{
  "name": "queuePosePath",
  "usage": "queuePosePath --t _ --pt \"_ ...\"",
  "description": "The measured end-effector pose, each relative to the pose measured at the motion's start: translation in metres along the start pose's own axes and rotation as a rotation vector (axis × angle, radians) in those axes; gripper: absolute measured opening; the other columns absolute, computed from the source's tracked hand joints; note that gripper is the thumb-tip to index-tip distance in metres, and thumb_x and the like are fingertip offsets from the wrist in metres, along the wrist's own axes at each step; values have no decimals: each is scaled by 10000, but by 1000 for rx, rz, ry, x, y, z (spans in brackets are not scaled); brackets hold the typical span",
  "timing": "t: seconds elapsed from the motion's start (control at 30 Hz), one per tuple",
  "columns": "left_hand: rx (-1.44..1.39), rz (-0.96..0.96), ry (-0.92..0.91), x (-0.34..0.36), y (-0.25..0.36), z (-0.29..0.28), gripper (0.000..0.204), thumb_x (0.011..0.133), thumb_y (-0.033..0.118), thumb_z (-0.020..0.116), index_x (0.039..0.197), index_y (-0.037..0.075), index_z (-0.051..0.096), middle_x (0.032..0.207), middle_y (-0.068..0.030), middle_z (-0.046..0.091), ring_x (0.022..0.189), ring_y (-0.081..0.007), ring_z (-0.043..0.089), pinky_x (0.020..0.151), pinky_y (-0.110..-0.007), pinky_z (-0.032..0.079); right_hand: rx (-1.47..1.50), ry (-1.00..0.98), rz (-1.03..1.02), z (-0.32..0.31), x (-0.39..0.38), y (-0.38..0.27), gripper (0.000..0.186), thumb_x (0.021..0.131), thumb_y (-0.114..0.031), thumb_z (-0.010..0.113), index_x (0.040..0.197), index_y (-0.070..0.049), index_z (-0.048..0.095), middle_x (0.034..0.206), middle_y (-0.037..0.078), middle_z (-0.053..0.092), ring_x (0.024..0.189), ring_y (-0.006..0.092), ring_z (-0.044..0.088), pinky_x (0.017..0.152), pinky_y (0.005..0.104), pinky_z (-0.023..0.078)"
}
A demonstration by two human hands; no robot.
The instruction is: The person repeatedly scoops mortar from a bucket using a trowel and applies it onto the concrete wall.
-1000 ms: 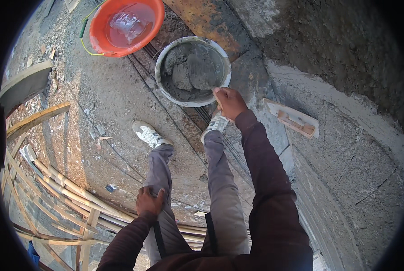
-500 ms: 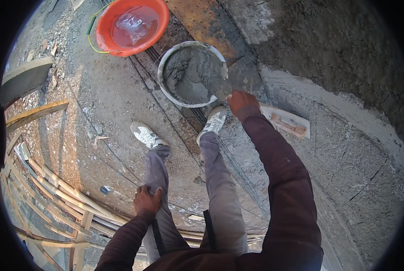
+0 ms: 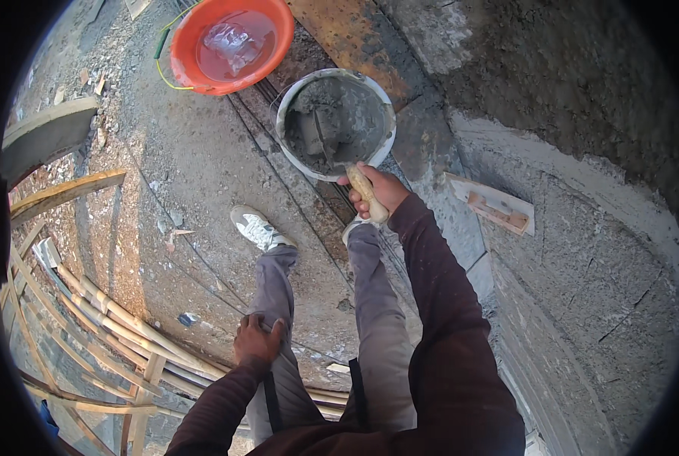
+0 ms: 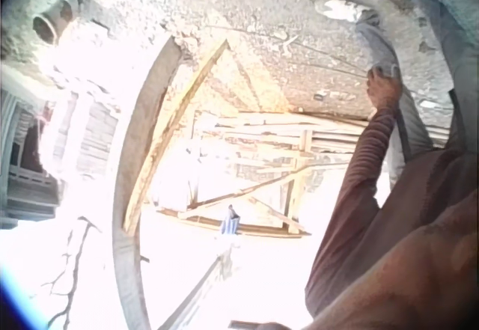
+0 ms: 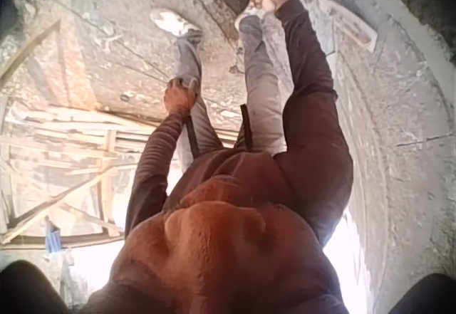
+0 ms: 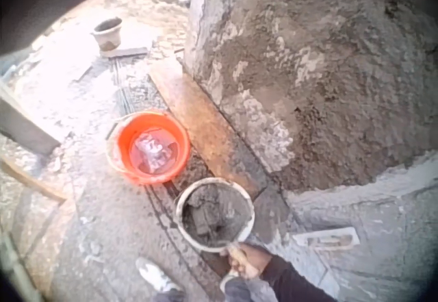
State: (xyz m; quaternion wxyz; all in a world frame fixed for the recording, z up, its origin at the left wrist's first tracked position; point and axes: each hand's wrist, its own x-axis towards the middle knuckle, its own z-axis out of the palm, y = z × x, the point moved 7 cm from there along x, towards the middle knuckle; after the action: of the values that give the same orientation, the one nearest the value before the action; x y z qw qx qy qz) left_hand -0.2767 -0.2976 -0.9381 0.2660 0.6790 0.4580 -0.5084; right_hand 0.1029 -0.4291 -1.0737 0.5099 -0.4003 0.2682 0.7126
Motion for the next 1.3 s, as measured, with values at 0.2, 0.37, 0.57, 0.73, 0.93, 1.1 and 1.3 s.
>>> queuePosePath --t 0.2,0.37,0.57,0.73,0.93,1.1,1.3 --pt "-42 63 -23 7 27 -1 701 895 596 685 1318 38 648 1439 -175 579 1292 -385 580 1079 -473 481 -1328 738 -217 -85 21 -71 547 1063 -553 490 1268 -73 654 1006 172 701 921 294 712 770 449 567" --pt "-98 30 -17 3 -5 -13 702 892 585 699 1326 36 646 1445 -174 575 1304 -389 568 1082 -481 478 -1728 935 -124 -79 -41 -60 458 1053 -477 531 1196 -59 649 1093 245 711 1124 438 667 937 541 532" --pt "-146 29 1 -1 -8 8 719 891 587 704 1341 31 638 1461 -175 564 1320 -397 554 1088 -487 474 -1937 1074 -82 -57 -44 -107 389 1000 -400 596 1199 -77 682 1178 212 721 1099 405 702 911 518 561" --pt "-208 35 25 -4 19 26 737 892 598 692 1348 22 630 1488 -206 544 1341 -399 541 1104 -493 459 -1537 869 -226 -67 52 -75 445 946 -448 665 1175 -69 702 1157 215 735 1093 432 696 936 522 553" --pt "-169 -49 138 -28 32 40 753 890 599 684 1358 12 621 1482 -219 546 1341 -408 539 1112 -495 451 -1487 869 -454 -68 -12 -43 385 919 -419 731 1085 -71 731 1033 231 743 1012 456 691 862 533 538" --pt "-235 -56 167 -40 68 49 704 894 602 675 1313 36 673 1460 -206 565 1334 -403 546 1114 -494 446 -1628 941 -376 -65 -85 -68 384 857 -358 764 1140 -104 709 1083 204 752 998 431 714 848 532 571" --pt "-209 -215 115 -53 67 68 678 919 619 656 1298 58 694 1380 -185 623 1303 -386 584 1078 -493 474 -1657 576 -814 50 -162 -88 309 864 -322 773 1019 -72 678 926 188 722 865 444 694 769 529 552"
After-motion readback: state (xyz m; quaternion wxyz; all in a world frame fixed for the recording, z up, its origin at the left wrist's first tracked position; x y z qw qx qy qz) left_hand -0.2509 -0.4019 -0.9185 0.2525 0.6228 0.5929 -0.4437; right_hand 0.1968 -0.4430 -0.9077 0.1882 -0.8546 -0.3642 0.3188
